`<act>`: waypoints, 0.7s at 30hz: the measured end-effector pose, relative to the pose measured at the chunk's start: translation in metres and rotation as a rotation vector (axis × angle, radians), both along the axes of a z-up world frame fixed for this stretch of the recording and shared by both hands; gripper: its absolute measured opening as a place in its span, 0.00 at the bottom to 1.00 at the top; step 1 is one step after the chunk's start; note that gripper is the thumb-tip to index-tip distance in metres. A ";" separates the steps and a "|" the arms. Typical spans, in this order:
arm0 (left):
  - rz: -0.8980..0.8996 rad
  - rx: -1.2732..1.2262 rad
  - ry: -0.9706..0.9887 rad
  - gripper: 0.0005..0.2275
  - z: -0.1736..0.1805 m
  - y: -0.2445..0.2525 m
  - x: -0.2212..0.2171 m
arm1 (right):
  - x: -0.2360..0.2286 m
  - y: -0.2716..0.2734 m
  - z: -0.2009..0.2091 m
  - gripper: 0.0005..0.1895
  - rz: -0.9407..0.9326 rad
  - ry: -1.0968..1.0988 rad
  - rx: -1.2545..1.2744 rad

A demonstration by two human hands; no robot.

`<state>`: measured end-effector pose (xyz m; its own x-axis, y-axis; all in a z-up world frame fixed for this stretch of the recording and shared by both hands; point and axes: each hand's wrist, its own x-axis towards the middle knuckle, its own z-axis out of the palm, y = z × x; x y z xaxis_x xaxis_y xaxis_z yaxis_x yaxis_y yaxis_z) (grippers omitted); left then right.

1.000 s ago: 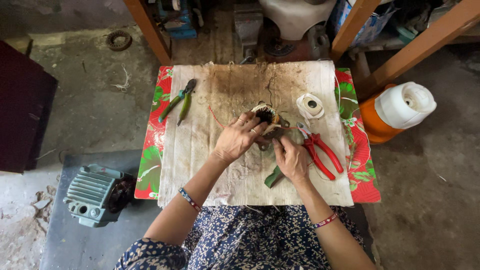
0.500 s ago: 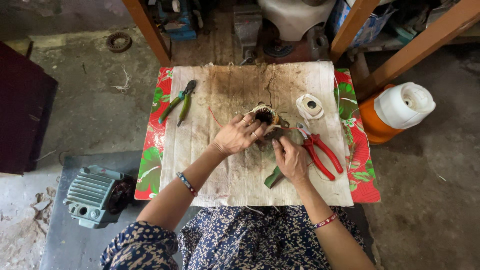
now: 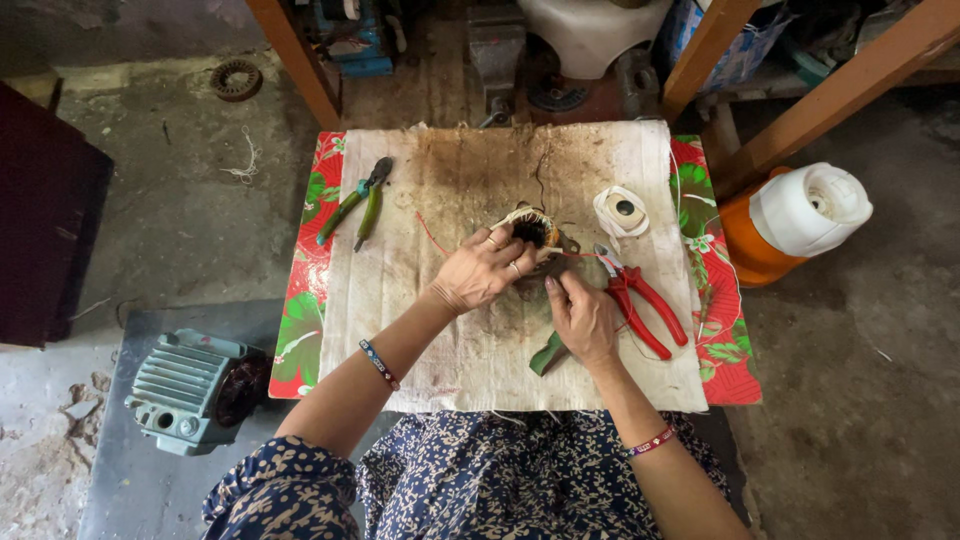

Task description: The person winds white wire around a motor stator by hand, then uses red-handled pliers to cut the wire and tucks the end into the winding.

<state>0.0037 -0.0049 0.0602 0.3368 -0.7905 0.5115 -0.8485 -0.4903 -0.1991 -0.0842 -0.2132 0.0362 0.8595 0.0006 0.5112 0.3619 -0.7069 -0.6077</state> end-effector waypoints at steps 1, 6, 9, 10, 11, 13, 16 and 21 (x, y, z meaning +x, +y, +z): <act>-0.008 -0.022 0.015 0.19 -0.002 -0.001 0.001 | 0.000 0.000 0.000 0.19 0.001 -0.011 -0.007; -0.019 -0.076 0.031 0.16 -0.011 0.000 0.006 | -0.004 0.002 0.008 0.12 -0.065 -0.151 -0.014; -0.030 -0.121 0.063 0.14 -0.016 -0.001 0.012 | 0.006 0.009 0.018 0.13 -0.005 -0.378 -0.129; -0.035 -0.136 0.078 0.14 -0.018 -0.001 0.012 | 0.011 0.011 0.020 0.15 0.030 -0.445 -0.168; -0.029 -0.133 0.079 0.14 -0.020 -0.001 0.012 | 0.018 0.012 0.023 0.15 0.060 -0.450 -0.221; -0.017 -0.126 0.079 0.14 -0.019 -0.002 0.015 | 0.033 0.008 0.029 0.16 0.119 -0.459 -0.326; -0.009 -0.181 0.146 0.18 -0.016 0.003 0.012 | 0.047 0.000 0.031 0.19 0.142 -0.358 -0.331; 0.014 -0.146 0.083 0.16 -0.015 0.006 0.006 | 0.052 -0.007 0.021 0.15 0.260 -0.316 -0.276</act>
<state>0.0100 0.0008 0.0451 0.3932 -0.7048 0.5905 -0.8519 -0.5208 -0.0544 -0.0323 -0.2204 0.0570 0.6161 0.3667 0.6971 0.6841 -0.6879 -0.2427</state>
